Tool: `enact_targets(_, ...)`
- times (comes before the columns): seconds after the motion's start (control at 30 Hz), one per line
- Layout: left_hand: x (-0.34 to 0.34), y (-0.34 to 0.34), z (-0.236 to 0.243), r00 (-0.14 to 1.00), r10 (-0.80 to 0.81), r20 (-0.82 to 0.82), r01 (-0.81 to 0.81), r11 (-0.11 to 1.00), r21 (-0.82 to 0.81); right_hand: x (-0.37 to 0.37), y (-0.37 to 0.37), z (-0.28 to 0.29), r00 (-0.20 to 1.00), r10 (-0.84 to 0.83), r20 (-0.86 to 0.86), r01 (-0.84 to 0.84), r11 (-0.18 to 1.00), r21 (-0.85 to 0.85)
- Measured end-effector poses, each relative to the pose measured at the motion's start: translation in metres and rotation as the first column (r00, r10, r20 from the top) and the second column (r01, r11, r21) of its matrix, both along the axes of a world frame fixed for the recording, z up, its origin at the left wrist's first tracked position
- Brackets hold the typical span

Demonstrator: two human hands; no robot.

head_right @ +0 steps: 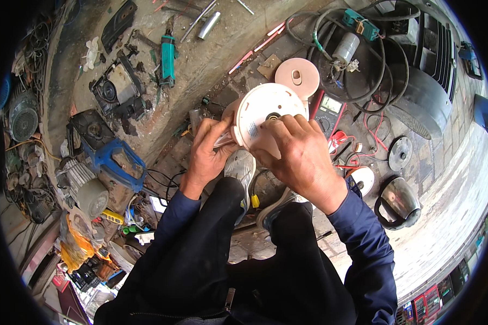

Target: The person disassembles a pink electric kettle, removes the base and internal components, and uses a multimeter to test electrical continuity. They then reassemble the kettle, securing the base with a screwdriver.

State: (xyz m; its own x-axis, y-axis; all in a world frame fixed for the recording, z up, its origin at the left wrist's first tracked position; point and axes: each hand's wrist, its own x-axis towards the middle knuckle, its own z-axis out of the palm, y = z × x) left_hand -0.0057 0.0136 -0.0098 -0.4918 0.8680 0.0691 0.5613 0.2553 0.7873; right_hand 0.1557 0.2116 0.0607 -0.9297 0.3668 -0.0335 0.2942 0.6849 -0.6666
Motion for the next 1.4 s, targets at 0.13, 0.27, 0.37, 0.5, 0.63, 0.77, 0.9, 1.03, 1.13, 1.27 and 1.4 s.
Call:
enact_targets(0.13,-0.001,0.000,0.002,1.000,-0.024,-0.010,0.025,1.000,0.010,0.002,-0.003,-0.003,0.999,0.018,-0.030,-0.018,1.000,0.001)
enact_targets(0.27,-0.003,-0.001,0.003,0.996,-0.056,-0.073,0.055,0.998,-0.008,0.003,-0.001,-0.011,0.998,0.025,-0.060,-0.025,1.000,-0.003)
enact_targets(0.37,-0.001,-0.001,0.000,0.998,-0.032,-0.048,0.032,0.999,-0.004,0.008,0.001,-0.016,0.992,-0.015,-0.124,0.005,0.997,-0.076)
enact_targets(0.5,-0.003,-0.003,-0.003,0.999,0.021,0.038,-0.021,1.000,-0.001,0.018,-0.002,-0.020,0.988,-0.139,-0.069,0.121,0.970,-0.211)
enact_targets(0.63,-0.003,-0.006,-0.002,1.000,-0.001,0.025,0.002,1.000,-0.014,0.023,-0.010,-0.023,0.985,-0.154,-0.072,0.132,0.961,-0.243)
enact_targets(0.77,-0.003,-0.004,-0.001,1.000,-0.028,0.004,0.028,0.999,-0.018,0.024,-0.013,-0.024,0.992,-0.119,-0.045,0.109,0.976,-0.189)
enact_targets(0.9,-0.003,-0.003,0.001,1.000,-0.020,0.013,0.020,0.999,-0.041,0.024,-0.016,-0.025,0.991,-0.119,-0.063,0.108,0.981,-0.162)
enact_targets(1.03,-0.002,-0.004,0.001,1.000,-0.015,0.012,0.015,0.999,-0.044,0.025,-0.022,-0.027,0.986,-0.150,-0.067,0.138,0.978,-0.158)
enact_targets(1.13,-0.003,-0.004,-0.001,1.000,-0.015,-0.017,0.014,1.000,-0.027,0.027,-0.028,-0.028,0.983,-0.150,-0.104,0.137,0.983,-0.122)
enact_targets(1.27,-0.004,-0.005,-0.003,0.999,-0.025,-0.036,0.024,0.999,-0.028,0.027,-0.035,-0.028,0.975,-0.160,-0.152,0.149,0.986,-0.081)
enact_targets(1.4,-0.002,-0.007,-0.001,1.000,-0.015,0.018,0.016,0.999,-0.039,0.028,-0.036,-0.027,0.978,-0.138,-0.158,0.129,0.989,-0.067)
